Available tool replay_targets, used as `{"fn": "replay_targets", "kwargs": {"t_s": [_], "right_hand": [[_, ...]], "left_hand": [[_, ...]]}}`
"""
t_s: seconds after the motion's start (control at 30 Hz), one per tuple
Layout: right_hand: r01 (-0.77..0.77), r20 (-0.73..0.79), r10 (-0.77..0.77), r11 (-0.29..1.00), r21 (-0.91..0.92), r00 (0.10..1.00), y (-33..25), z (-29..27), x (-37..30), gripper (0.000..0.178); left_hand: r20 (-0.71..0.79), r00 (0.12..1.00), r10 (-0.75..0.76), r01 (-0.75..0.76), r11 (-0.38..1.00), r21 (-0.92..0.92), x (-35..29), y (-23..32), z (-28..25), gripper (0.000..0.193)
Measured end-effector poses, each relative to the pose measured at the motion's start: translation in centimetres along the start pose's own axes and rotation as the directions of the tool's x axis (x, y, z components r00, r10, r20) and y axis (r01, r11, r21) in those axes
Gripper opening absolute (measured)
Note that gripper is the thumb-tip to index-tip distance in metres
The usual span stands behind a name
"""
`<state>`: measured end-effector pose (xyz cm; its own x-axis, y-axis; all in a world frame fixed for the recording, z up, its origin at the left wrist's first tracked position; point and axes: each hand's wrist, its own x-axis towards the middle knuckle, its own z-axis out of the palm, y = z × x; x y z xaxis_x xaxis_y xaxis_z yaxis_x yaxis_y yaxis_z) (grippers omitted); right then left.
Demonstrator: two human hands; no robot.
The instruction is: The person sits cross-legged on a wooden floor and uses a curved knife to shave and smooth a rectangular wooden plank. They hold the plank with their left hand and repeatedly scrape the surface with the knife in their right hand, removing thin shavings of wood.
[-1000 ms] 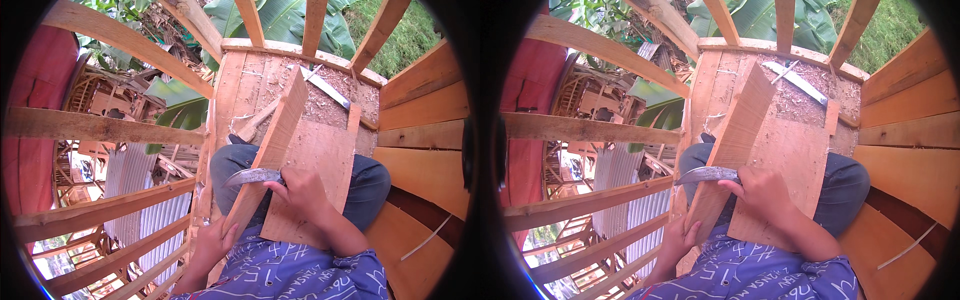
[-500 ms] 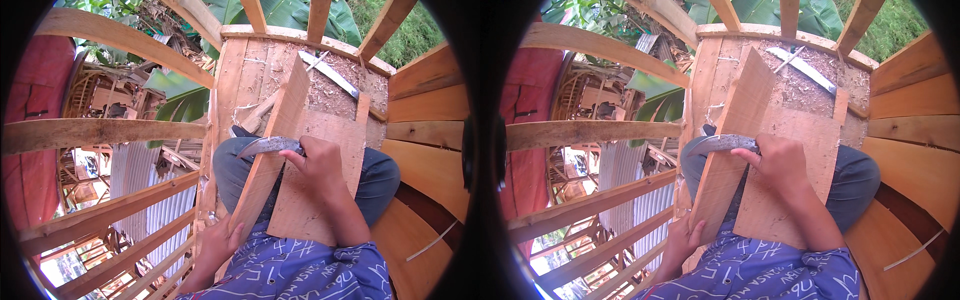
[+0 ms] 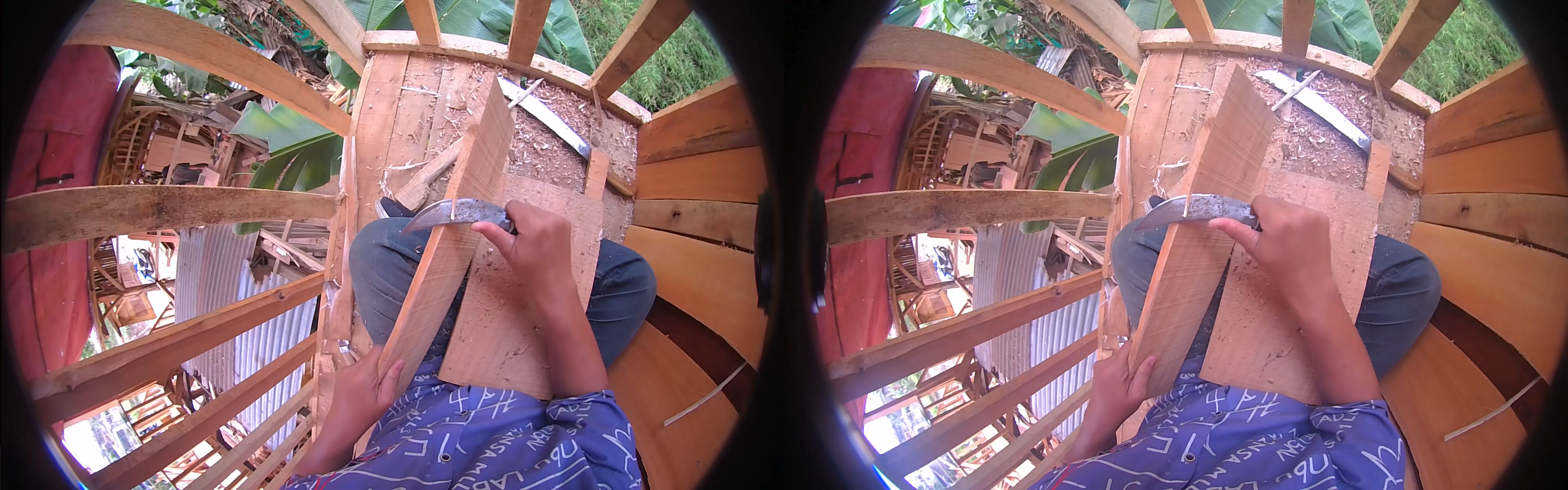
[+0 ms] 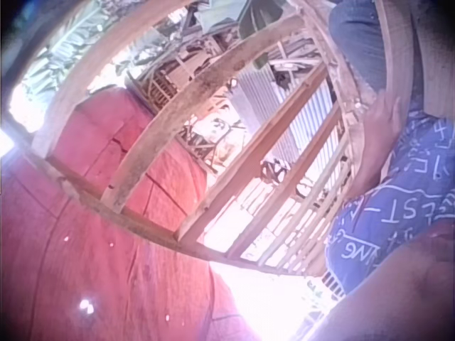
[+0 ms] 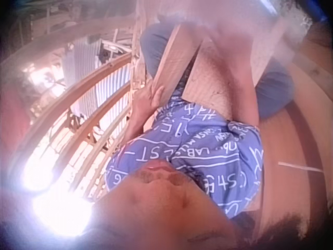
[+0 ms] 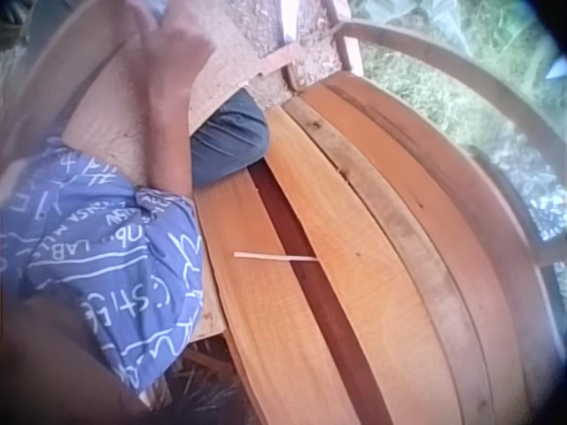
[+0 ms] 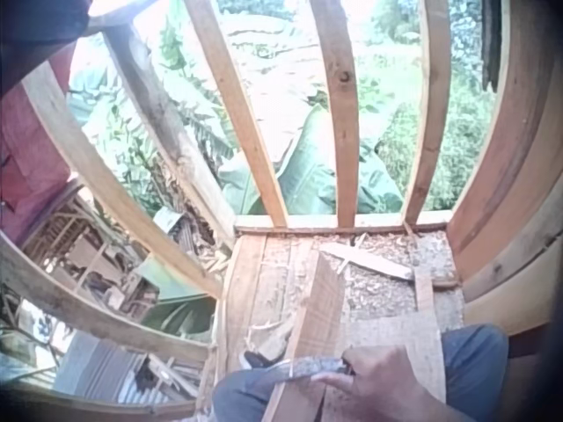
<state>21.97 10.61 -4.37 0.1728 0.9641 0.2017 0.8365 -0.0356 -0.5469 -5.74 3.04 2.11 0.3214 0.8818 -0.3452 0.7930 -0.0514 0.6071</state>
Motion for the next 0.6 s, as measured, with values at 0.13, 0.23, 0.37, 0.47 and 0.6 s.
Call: {"fn": "replay_targets", "kwargs": {"t_s": [0.13,0.23,0.37,0.47,0.6], "right_hand": [[0.017,-0.013,-0.017,1.0,-0.007,1.0,-0.1,-0.1,0.4,0.055],[0.014,-0.015,-0.015,0.999,-0.033,1.0,0.1,0.2,0.4,0.055],[0.004,-0.019,-0.004,0.999,-0.033,1.0,0.1,0.3,0.4,0.055],[-0.087,0.082,0.082,0.994,0.065,0.993,0.2,-0.1,0.5,0.05],[-0.282,0.543,-0.022,0.837,0.47,0.84,1.7,-3.3,1.1,0.034]], "left_hand": [[0.002,1.0,-0.004,0.004,1.0,-0.01,0.0,-0.2,0.0,0.024],[0.006,1.0,-0.015,0.015,1.0,-0.021,0.2,0.1,-0.1,0.024],[0.005,1.0,0.001,-0.001,1.0,-0.024,0.3,-0.2,0.1,0.024],[0.025,0.999,-0.03,0.03,0.999,-0.03,0.3,-0.3,0.1,0.024],[0.006,1.0,-0.025,0.025,0.999,-0.033,0.0,-1.3,0.2,0.026]]}}
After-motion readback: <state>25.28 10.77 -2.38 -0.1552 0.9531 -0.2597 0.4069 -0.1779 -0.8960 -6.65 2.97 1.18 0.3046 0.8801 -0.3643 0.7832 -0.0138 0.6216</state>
